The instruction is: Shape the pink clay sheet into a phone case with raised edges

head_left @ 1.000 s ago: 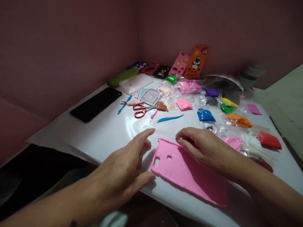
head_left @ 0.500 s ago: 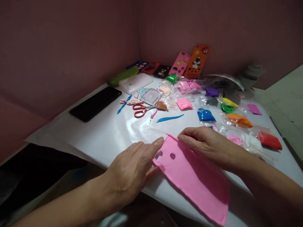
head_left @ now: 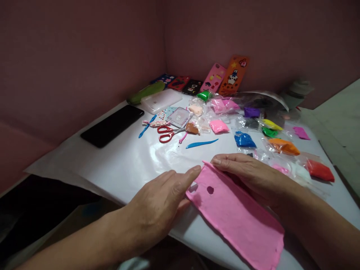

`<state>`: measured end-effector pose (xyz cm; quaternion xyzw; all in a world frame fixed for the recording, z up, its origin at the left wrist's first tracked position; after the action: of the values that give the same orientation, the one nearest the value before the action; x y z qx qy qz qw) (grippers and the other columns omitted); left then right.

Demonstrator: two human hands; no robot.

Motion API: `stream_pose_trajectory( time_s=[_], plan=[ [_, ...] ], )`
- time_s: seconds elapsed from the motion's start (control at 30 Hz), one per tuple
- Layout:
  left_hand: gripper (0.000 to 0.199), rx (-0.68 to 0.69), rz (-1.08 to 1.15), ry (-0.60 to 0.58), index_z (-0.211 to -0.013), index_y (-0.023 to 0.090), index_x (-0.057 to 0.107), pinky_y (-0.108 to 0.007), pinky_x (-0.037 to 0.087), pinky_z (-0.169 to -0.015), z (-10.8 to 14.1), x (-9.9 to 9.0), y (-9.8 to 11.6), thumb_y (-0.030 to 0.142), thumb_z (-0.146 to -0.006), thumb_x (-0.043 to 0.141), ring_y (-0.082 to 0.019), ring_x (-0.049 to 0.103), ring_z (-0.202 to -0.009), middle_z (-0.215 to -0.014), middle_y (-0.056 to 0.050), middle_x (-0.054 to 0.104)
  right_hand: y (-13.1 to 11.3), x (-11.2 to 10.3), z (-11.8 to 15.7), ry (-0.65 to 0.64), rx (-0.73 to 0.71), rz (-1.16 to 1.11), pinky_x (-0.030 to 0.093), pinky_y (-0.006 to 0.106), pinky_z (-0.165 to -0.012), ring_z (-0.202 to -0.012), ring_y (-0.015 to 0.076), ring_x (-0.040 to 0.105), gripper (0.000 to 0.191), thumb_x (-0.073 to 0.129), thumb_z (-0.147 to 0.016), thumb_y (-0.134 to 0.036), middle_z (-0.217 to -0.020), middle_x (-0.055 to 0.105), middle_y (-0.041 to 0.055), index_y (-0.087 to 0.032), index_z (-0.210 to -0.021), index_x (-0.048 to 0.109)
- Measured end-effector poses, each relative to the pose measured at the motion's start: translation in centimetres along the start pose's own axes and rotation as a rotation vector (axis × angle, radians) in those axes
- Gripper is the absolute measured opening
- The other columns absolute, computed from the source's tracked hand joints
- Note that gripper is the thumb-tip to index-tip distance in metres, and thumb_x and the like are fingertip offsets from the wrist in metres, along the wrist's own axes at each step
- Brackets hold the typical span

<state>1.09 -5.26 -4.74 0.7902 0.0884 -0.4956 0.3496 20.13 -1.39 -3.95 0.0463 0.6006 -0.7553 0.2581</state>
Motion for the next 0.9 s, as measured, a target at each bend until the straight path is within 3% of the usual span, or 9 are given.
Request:
stream_pose_trajectory(
  time_s=[0.13,0.2,0.23,0.37,0.57,0.7,0.9],
  plan=[
    [0.051,-0.151,0.05,-0.044,-0.141,0.025,0.023,-0.033,0.047,-0.092,-1.1,-2.2,-1.0,0.019,-0.093,0.04,-0.02,0.055,-0.112,-0.127,-0.009,0.055,0.0,0.2,0.0,0.021,0.017,-0.078,0.041,0.033,-0.093,-0.104,0.0219,0.055,0.025,0.057,-0.086,-0.043,-0.106,0.064,0.005,-0.023,-0.09,0.071],
    [0.038,-0.175,-0.015,-0.074,-0.13,0.024,0.04,-0.032,0.048,-0.089,-2.3,-3.5,-1.2,0.019,-0.093,0.043,-0.019,0.057,-0.107,-0.121,-0.007,0.058,0.0,0.5,0.0,0.013,0.05,-0.224,0.044,0.032,-0.085,-0.094,0.0208,0.057,0.023,0.06,-0.083,-0.041,-0.097,0.065,0.0057,-0.019,-0.082,0.069],
    [0.033,-0.121,-0.047,-0.03,-0.124,0.023,0.047,-0.031,0.049,-0.084,-3.1,-4.4,-0.9,0.019,-0.091,0.046,-0.018,0.059,-0.101,-0.115,-0.006,0.061,0.1,0.8,0.0,-0.002,0.08,-0.316,0.045,0.031,-0.081,-0.088,0.0195,0.058,0.022,0.063,-0.081,-0.039,-0.092,0.065,0.0055,-0.017,-0.078,0.067],
    [0.021,-0.063,-0.049,-0.003,-0.105,0.017,0.06,-0.022,0.045,-0.063,-7.0,-6.1,-0.3,0.014,-0.085,0.054,-0.012,0.061,-0.073,-0.095,-0.003,0.066,0.4,1.8,-0.1,-0.041,0.178,-0.62,0.044,0.026,-0.069,-0.072,0.0138,0.055,0.019,0.071,-0.076,-0.033,-0.082,0.062,0.0026,-0.015,-0.077,0.062],
    [0.018,-0.066,-0.113,-0.185,-0.093,0.017,0.069,-0.025,0.041,-0.063,-10.6,-5.3,0.2,0.014,-0.084,0.053,-0.015,0.061,-0.073,-0.083,-0.003,0.069,-0.2,2.8,-0.1,-0.192,0.179,-0.788,0.04,0.021,-0.06,-0.064,0.0105,0.052,0.014,0.068,-0.079,-0.027,-0.074,0.059,0.0012,-0.014,-0.078,0.064],
    [0.023,-0.047,-0.089,-0.282,-0.091,0.018,0.071,-0.024,0.04,-0.06,-10.6,-4.7,0.2,0.015,-0.085,0.049,-0.014,0.061,-0.071,-0.078,-0.002,0.069,-0.3,3.0,-0.2,-0.227,0.192,-0.823,0.036,0.02,-0.057,-0.059,0.0089,0.048,0.016,0.07,-0.077,-0.027,-0.069,0.056,-0.0003,-0.013,-0.076,0.061],
    [0.025,-0.1,-0.037,-0.311,-0.087,0.016,0.07,-0.024,0.041,-0.061,-10.5,-4.1,-0.3,0.017,-0.087,0.045,-0.014,0.06,-0.068,-0.077,-0.004,0.068,0.0,2.9,-0.6,-0.203,0.222,-0.832,0.031,0.02,-0.053,-0.054,0.0082,0.041,0.023,0.068,-0.078,-0.03,-0.062,0.047,-0.0027,-0.014,-0.069,0.054]
  ],
)
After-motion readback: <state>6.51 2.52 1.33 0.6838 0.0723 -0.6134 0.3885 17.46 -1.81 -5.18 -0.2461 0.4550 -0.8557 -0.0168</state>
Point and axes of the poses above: each hand's wrist, its own z-axis away from the middle knuckle, its own x-axis out of the palm, y = z × x, the point moved 6 cm from there along -z, towards the middle knuckle
